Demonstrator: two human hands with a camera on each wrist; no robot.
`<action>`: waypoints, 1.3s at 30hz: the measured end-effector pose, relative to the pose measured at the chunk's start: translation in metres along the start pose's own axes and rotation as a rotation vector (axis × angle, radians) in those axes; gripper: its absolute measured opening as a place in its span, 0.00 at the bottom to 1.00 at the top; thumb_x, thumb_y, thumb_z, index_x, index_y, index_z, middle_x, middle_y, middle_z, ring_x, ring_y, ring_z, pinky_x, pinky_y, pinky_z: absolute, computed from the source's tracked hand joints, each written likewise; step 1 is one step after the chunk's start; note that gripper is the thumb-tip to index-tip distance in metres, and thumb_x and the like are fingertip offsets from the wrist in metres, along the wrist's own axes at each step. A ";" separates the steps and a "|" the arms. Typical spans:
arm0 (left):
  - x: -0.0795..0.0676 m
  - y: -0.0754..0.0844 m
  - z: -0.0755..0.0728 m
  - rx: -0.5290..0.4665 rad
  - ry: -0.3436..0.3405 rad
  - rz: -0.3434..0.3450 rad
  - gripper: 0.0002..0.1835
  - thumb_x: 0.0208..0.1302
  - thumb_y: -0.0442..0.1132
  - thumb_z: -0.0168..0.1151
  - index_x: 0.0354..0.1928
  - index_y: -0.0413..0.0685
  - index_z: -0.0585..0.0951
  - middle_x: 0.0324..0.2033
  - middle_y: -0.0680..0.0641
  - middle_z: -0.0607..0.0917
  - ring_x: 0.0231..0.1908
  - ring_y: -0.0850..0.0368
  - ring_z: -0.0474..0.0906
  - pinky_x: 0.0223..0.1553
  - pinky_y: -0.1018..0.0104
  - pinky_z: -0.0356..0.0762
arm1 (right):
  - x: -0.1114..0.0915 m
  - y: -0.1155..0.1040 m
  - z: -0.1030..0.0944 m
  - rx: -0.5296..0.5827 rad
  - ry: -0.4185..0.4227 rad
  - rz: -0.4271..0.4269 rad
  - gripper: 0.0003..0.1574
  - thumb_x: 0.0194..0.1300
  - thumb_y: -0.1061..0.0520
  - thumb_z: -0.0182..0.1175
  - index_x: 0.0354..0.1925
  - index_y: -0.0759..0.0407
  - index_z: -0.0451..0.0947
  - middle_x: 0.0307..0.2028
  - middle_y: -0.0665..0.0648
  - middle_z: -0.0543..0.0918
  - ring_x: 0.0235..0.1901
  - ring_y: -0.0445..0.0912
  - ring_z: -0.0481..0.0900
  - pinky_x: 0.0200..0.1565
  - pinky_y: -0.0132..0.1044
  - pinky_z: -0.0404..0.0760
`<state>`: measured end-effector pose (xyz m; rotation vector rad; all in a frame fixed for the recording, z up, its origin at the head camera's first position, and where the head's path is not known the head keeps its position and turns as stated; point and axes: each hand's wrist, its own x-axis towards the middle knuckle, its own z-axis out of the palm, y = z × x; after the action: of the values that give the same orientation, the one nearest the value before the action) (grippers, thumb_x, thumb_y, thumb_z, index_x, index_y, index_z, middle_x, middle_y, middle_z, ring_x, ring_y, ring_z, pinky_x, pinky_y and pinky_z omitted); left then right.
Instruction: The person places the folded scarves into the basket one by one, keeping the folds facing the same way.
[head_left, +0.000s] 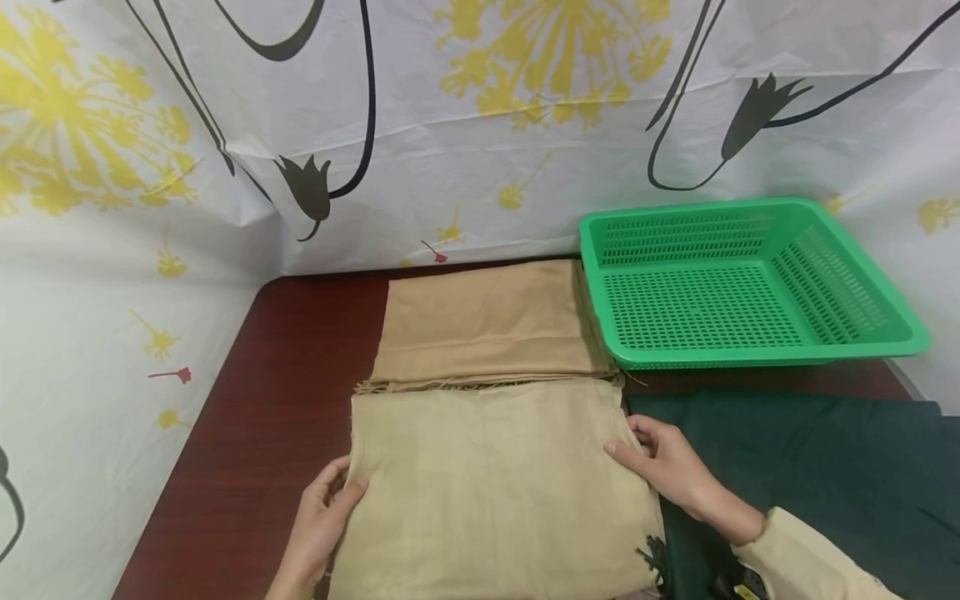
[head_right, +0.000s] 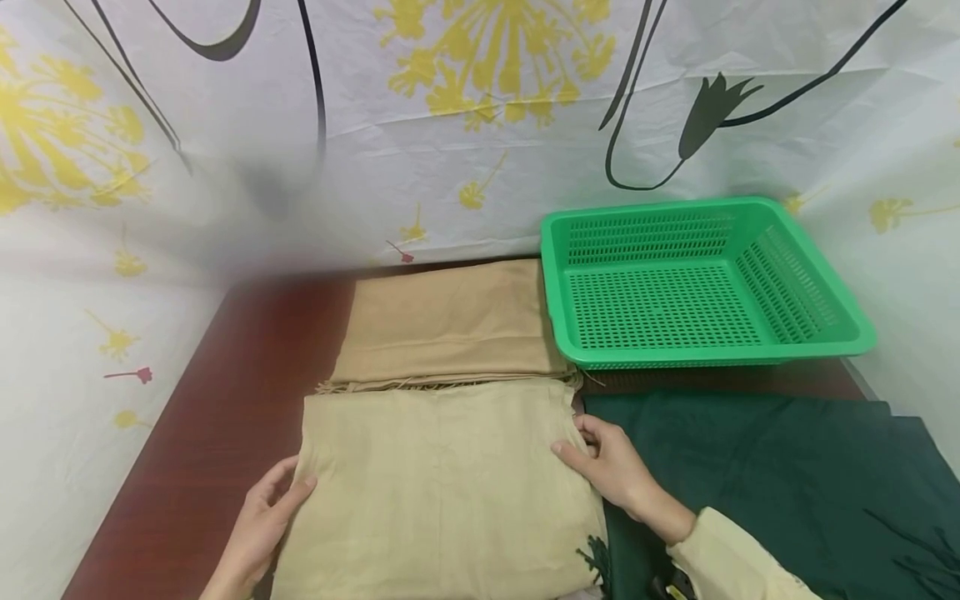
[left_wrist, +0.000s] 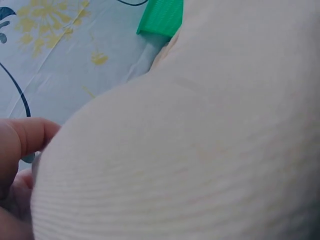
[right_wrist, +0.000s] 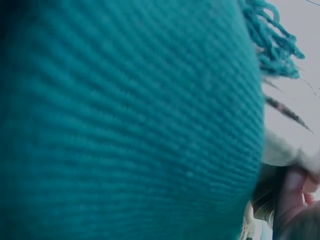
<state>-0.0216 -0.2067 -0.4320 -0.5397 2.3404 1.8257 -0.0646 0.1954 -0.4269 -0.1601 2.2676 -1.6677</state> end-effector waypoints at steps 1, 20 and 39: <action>0.000 0.000 0.000 0.002 0.004 0.000 0.21 0.60 0.37 0.55 0.55 0.42 0.69 0.46 0.42 0.74 0.34 0.59 0.75 0.31 0.65 0.75 | 0.000 0.000 0.000 0.002 0.008 -0.008 0.25 0.59 0.55 0.58 0.47 0.74 0.67 0.34 0.65 0.78 0.24 0.47 0.80 0.24 0.41 0.78; -0.001 -0.004 -0.001 -0.001 0.046 0.015 0.20 0.61 0.35 0.54 0.56 0.42 0.68 0.46 0.43 0.73 0.35 0.64 0.76 0.33 0.68 0.75 | -0.001 -0.008 0.006 -0.004 0.069 -0.152 0.12 0.58 0.60 0.59 0.35 0.68 0.69 0.10 0.47 0.59 0.10 0.35 0.56 0.11 0.31 0.60; -0.006 0.012 0.002 -0.100 0.117 0.078 0.16 0.62 0.33 0.52 0.53 0.40 0.69 0.42 0.53 0.74 0.35 0.64 0.76 0.32 0.71 0.74 | -0.012 -0.024 0.005 0.041 0.102 -0.287 0.08 0.57 0.67 0.57 0.32 0.63 0.66 0.11 0.54 0.51 0.10 0.43 0.47 0.10 0.33 0.54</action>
<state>-0.0200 -0.2014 -0.4196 -0.5901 2.3860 2.0062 -0.0540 0.1866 -0.4031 -0.4175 2.3732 -1.9014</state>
